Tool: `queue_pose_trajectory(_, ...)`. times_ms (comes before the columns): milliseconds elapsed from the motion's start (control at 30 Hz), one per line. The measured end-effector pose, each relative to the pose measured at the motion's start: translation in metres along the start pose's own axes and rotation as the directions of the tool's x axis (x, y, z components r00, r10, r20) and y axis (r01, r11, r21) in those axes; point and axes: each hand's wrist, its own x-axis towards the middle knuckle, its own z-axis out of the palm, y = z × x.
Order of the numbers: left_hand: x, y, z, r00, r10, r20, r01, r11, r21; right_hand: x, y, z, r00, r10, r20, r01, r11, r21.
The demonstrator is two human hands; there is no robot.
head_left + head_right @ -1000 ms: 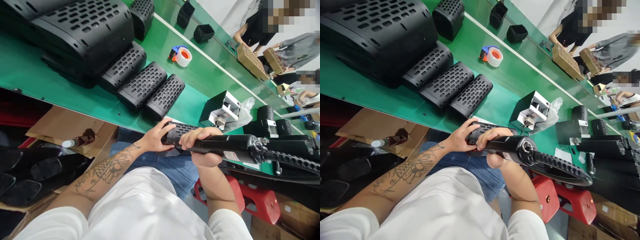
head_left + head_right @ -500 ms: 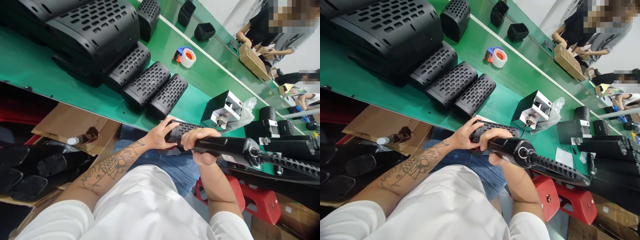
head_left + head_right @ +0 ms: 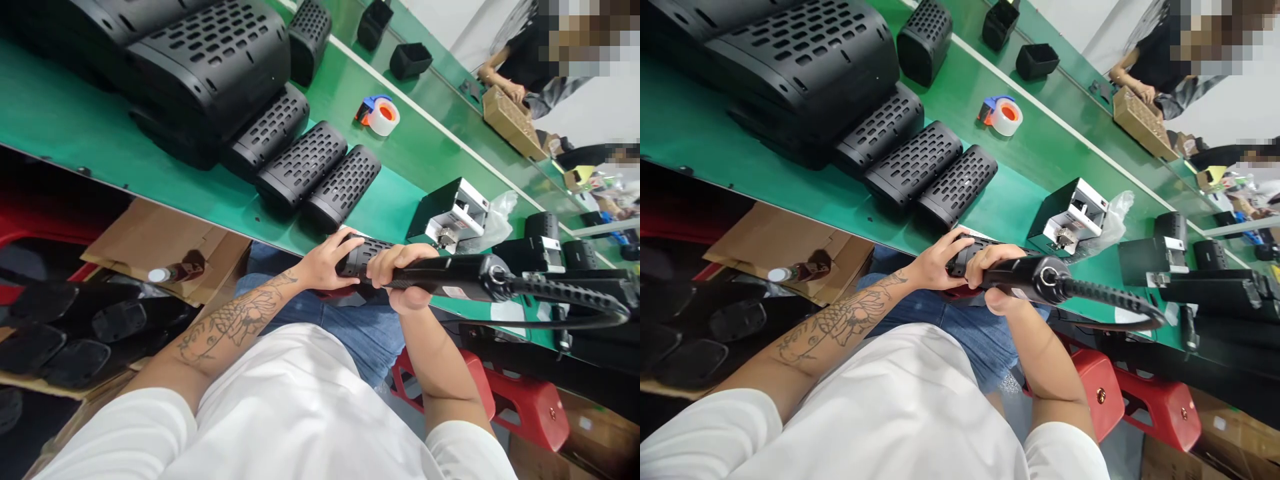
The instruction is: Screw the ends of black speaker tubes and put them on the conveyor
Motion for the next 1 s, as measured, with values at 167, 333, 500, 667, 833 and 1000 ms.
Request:
queue_pose_trajectory(167,-0.021,0.035,0.01,0.994,-0.055,-0.097,0.078,0.964,0.254,0.007,-0.04,-0.02,0.973,-0.105,-0.207,0.085,0.991,-0.106)
queue_pose_trajectory(333,-0.068,0.097,0.026,0.993,-0.121,0.011,0.106,0.909,0.403,0.035,-0.069,-0.124,0.749,-0.347,-0.565,0.023,0.865,-0.501)
queue_pose_trajectory(500,-0.045,0.108,0.008,0.956,0.087,0.279,-0.162,0.952,0.258,0.05,-0.041,-0.22,0.591,-0.45,-0.669,-0.098,0.784,-0.613)
queue_pose_trajectory(667,0.073,0.08,-0.014,0.758,0.166,0.631,-0.402,0.881,0.251,0.039,-0.012,-0.241,0.644,-0.347,-0.682,-0.117,0.836,-0.536)
queue_pose_trajectory(833,0.16,0.058,0.004,0.5,0.074,0.863,-0.477,0.855,0.204,0.026,-0.01,-0.236,0.703,-0.306,-0.642,-0.099,0.851,-0.515)
queue_pose_trajectory(1000,0.146,0.084,0.014,0.643,-0.24,0.727,-0.331,0.769,0.547,0.018,-0.016,-0.228,0.704,-0.278,-0.654,-0.122,0.86,-0.496)
